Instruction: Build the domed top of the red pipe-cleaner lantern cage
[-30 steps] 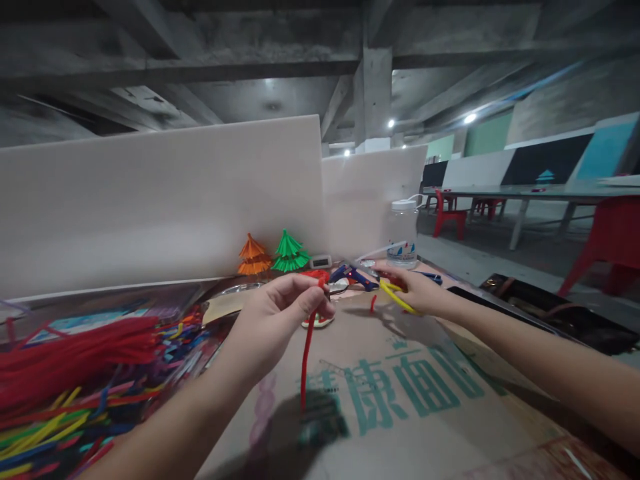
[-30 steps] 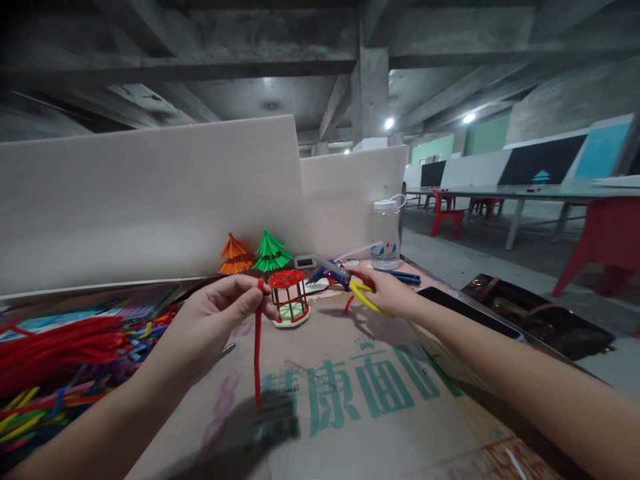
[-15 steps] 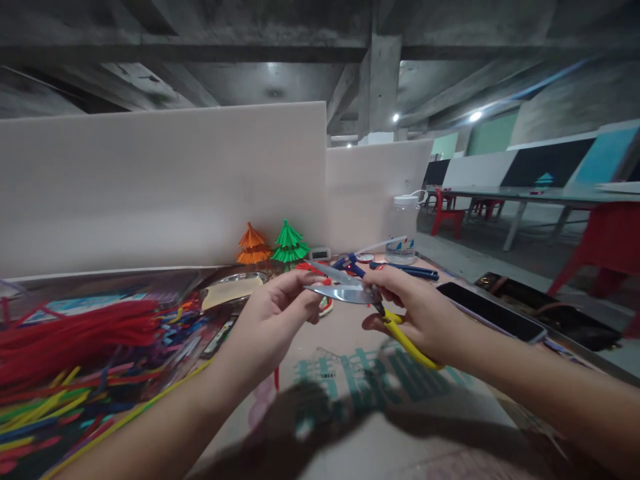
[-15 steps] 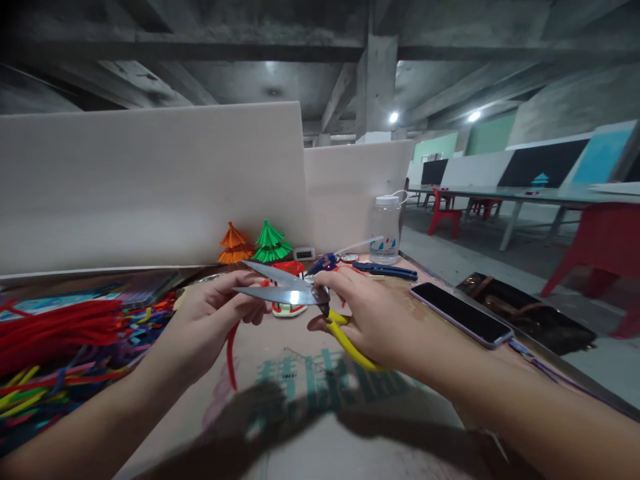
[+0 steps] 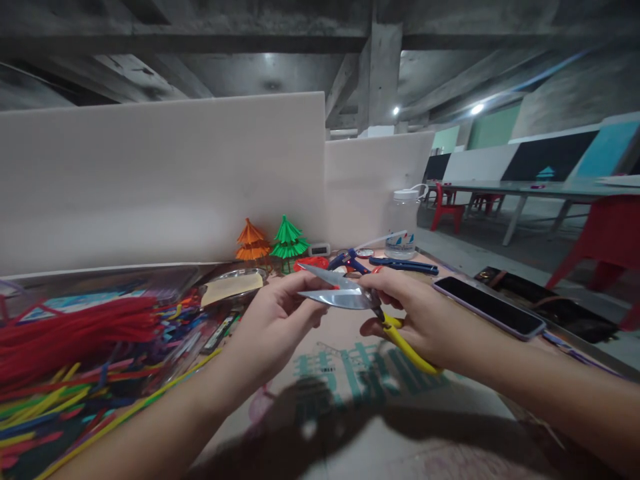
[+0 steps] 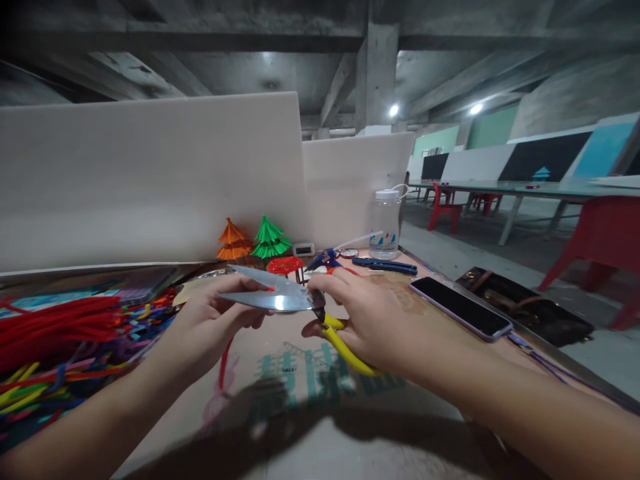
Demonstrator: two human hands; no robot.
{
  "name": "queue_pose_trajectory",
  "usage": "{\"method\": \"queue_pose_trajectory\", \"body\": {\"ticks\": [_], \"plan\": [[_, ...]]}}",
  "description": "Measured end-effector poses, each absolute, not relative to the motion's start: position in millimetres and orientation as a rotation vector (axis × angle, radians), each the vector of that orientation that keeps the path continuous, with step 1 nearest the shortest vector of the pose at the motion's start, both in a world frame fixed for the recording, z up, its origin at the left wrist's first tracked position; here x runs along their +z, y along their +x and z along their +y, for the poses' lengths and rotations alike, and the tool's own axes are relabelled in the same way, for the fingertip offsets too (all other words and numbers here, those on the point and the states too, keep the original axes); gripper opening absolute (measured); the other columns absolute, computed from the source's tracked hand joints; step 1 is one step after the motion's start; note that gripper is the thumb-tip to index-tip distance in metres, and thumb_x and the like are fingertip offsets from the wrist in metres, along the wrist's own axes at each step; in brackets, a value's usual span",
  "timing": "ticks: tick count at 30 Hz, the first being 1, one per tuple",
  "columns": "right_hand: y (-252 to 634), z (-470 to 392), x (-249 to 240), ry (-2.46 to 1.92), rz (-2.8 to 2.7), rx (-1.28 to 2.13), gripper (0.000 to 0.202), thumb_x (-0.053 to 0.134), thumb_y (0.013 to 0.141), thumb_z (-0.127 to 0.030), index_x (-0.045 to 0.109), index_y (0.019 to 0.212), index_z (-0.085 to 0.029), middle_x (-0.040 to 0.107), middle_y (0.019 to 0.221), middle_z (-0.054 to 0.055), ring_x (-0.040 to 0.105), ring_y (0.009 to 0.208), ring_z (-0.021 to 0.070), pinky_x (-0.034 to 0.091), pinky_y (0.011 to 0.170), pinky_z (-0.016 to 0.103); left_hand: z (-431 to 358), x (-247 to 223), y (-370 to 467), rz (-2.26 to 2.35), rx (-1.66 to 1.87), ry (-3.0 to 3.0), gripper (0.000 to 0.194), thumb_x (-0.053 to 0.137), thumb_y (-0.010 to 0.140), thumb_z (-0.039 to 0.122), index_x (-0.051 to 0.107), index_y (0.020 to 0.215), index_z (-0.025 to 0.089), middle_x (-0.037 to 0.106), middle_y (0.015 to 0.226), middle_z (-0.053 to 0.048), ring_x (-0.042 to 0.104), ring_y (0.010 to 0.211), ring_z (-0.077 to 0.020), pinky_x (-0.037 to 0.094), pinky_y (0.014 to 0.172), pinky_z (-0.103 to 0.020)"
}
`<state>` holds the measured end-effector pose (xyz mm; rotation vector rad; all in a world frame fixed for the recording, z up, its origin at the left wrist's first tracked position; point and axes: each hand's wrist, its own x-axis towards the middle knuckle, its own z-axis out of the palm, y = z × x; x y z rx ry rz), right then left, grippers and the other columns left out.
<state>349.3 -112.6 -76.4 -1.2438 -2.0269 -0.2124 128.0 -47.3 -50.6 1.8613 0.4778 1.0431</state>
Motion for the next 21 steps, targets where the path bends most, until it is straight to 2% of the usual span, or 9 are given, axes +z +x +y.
{"method": "queue_pose_trajectory", "body": {"ticks": [5,11,17,21], "plan": [[346.5,-114.3,-73.3,-1.198,-2.052,-0.183,0.037,0.076,0.087,-0.044,0.066,0.118,-0.026,0.072,0.107,0.006,0.064,0.093,0.0214,0.051,0.076,0.033,-46.2,-54.1,128.8,0.480,1.039,1.849,0.007,0.062,0.075,0.021,0.067,0.072,0.021,0.059,0.061,0.002,0.052,0.058,-0.0102,0.044,0.054,-0.019],[348.1,-115.2,-76.0,-1.236,-2.022,-0.243,0.042,0.077,0.086,-0.049,0.066,0.120,-0.027,0.070,0.100,0.006,0.061,0.082,0.0196,0.048,0.070,0.031,-49.3,-55.3,128.8,0.496,1.031,1.835,0.007,0.060,0.075,0.020,0.067,0.074,0.020,0.060,0.062,0.003,0.051,0.057,-0.0094,0.042,0.052,-0.019],[351.5,-117.5,-78.3,-1.268,-2.010,-0.236,0.046,0.077,0.084,-0.051,0.065,0.124,-0.029,0.068,0.103,0.007,0.060,0.087,0.0208,0.049,0.074,0.032,-54.8,-54.1,127.1,0.509,0.994,1.860,0.008,0.060,0.075,0.019,0.068,0.077,0.019,0.059,0.062,0.004,0.050,0.056,-0.0082,0.040,0.052,-0.018],[347.1,-120.0,-75.1,-1.262,-2.010,-0.118,0.044,0.073,0.087,-0.052,0.066,0.122,-0.025,0.068,0.105,0.008,0.061,0.089,0.0213,0.050,0.075,0.033,-54.6,-53.6,127.6,0.496,1.004,1.876,0.008,0.059,0.077,0.020,0.067,0.076,0.019,0.057,0.061,0.004,0.049,0.056,-0.0084,0.039,0.051,-0.018]]}}
